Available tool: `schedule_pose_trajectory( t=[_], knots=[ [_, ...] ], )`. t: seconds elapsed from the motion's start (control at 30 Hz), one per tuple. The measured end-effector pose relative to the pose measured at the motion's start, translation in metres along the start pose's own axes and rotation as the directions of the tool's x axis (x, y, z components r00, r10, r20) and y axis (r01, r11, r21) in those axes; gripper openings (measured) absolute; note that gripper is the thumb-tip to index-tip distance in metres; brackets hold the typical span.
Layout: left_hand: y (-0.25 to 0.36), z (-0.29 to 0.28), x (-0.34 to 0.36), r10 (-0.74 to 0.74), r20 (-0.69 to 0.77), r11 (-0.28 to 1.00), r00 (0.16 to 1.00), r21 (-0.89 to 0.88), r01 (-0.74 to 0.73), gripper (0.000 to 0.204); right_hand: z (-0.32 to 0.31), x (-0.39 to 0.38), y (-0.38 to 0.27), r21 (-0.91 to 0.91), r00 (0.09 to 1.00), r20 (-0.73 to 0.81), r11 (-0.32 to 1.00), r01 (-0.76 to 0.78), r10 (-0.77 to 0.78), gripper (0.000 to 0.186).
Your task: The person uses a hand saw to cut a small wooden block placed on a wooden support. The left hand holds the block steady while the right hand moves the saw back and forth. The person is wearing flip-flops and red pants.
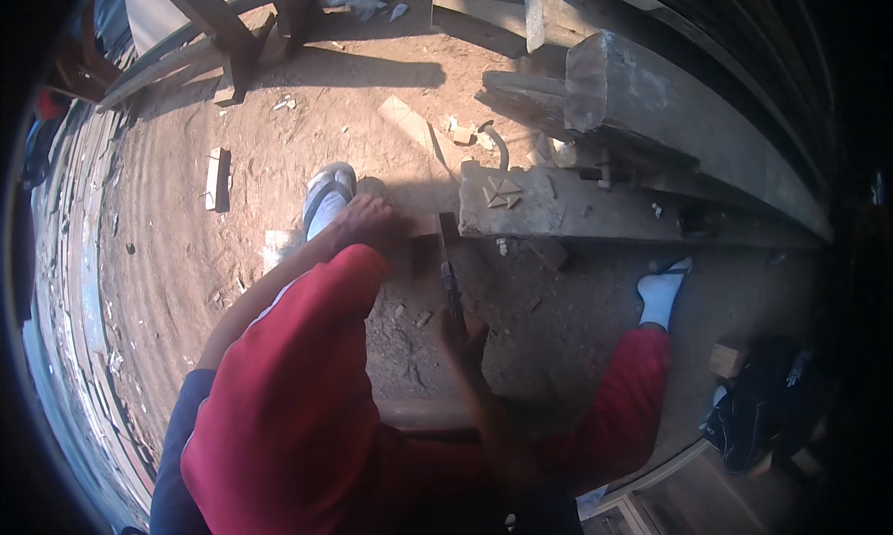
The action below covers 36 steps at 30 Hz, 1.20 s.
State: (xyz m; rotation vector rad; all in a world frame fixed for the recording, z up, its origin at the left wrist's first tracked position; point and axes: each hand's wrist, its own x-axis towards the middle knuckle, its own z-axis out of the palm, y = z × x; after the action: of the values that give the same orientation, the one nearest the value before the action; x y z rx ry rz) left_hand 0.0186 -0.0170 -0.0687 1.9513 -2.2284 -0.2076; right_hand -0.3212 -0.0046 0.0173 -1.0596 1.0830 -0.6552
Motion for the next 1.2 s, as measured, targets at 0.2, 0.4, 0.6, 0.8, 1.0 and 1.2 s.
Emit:
schedule_pose_trajectory(
  t=[0.2, 0.4, 0.6, 0.8, 1.0, 1.2],
  knots=[
    [0.001, -0.021, 0.008, -0.061, 0.222, 0.996, 0.973, -0.046, 0.073, 0.027, -0.017, -0.060, -0.028, -0.638, 0.977, 0.034, 0.748, 0.182, -0.209, 0.046],
    [-0.016, -0.010, -0.005, -0.030, 0.150, 0.998, 0.988, 0.051, 0.023, 0.024, 0.030, -0.005, -0.040, -0.396, 0.978, 0.065, 0.894, 0.209, -0.200, 0.048],
    [-0.009, -0.009, -0.002, -0.035, 0.024, 0.999, 0.999, 0.039, 0.034, 0.027, 0.029, 0.000, -0.038, -0.451, 0.991, 0.030, 0.883, 0.127, -0.128, 0.049],
    [-0.002, -0.031, 0.012, -0.086, 0.349, 0.994, 0.933, -0.026, 0.102, 0.030, -0.009, -0.067, -0.019, -0.588, 0.985, -0.006, 0.797, 0.135, -0.171, 0.044],
    [-0.005, -0.037, 0.010, -0.082, 0.337, 0.995, 0.938, -0.028, 0.097, 0.025, 0.030, -0.009, -0.035, -0.344, 0.985, 0.022, 0.923, 0.170, -0.173, 0.049],
    [0.009, -0.043, 0.012, -0.087, 0.287, 0.996, 0.954, 0.005, 0.089, 0.024, 0.025, 0.000, -0.035, -0.395, 0.983, 0.029, 0.901, 0.179, -0.183, 0.049]
  ],
)
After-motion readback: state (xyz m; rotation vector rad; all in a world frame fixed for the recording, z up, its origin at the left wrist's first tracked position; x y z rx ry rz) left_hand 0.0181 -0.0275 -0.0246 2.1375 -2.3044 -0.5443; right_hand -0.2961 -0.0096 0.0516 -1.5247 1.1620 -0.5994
